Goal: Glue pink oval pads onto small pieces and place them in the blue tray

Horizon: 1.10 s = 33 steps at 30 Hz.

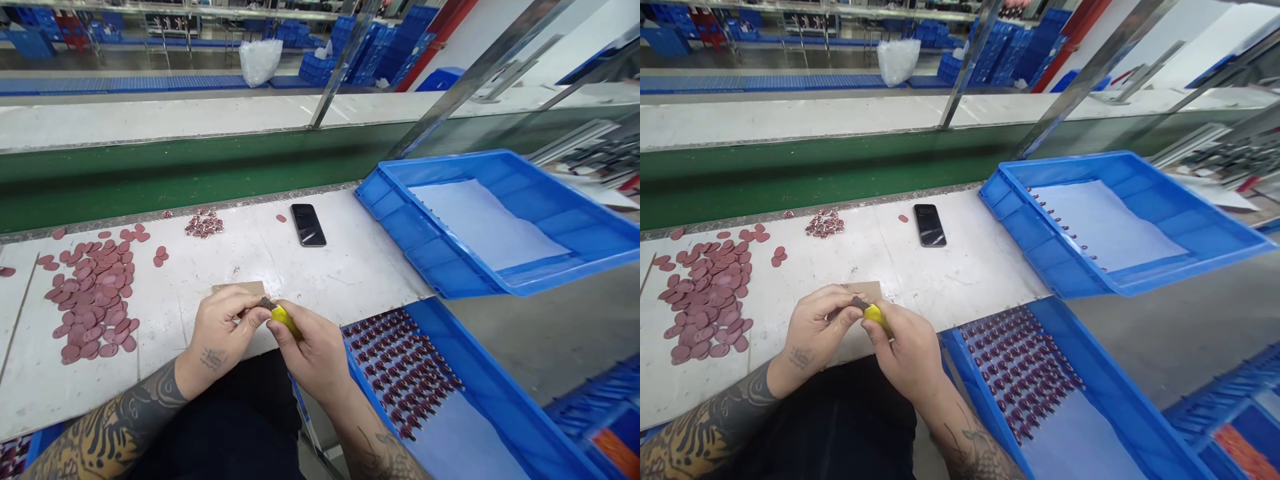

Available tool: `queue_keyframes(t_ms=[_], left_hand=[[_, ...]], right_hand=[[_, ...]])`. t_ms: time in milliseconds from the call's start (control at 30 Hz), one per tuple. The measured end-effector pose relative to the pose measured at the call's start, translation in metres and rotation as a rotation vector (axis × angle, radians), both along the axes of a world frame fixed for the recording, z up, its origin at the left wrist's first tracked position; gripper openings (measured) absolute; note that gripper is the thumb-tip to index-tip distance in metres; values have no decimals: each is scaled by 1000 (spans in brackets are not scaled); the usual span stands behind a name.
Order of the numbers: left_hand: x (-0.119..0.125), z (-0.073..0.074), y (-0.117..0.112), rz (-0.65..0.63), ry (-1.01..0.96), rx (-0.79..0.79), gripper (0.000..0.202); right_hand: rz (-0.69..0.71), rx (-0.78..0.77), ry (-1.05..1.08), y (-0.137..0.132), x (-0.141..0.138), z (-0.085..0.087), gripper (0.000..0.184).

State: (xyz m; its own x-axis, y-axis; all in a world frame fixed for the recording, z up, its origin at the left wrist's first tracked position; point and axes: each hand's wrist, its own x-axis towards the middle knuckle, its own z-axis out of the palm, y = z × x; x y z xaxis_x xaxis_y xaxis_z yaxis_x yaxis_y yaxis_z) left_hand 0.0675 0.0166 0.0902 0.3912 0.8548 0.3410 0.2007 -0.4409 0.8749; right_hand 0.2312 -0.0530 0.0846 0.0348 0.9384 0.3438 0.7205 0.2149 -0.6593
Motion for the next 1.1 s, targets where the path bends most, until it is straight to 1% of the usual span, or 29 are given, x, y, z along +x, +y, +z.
queue_keyframes(t_ms=[200,400,533,800,967,1100], left_hand=[[3,-3,-1,19,-30,-44,17],[4,-4,-1,67,-19,-31,16],[6,-5,0,80,-17,-37,16],[9,-8,1,97,-11,-123,21],[9,-14,2,124,-17,-210,33],[7,-18,3,68,-10,-230,32]], right_hand=[[-10,6,-36,-1,2,-2,19],[23,-39,-34,1,2,-2,20],[19,-64,-27,2,2,0,22],[2,-95,-24,3,3,-2,25],[-18,-58,33,3,2,-4,20],[-62,-29,69,4,3,-6,18]])
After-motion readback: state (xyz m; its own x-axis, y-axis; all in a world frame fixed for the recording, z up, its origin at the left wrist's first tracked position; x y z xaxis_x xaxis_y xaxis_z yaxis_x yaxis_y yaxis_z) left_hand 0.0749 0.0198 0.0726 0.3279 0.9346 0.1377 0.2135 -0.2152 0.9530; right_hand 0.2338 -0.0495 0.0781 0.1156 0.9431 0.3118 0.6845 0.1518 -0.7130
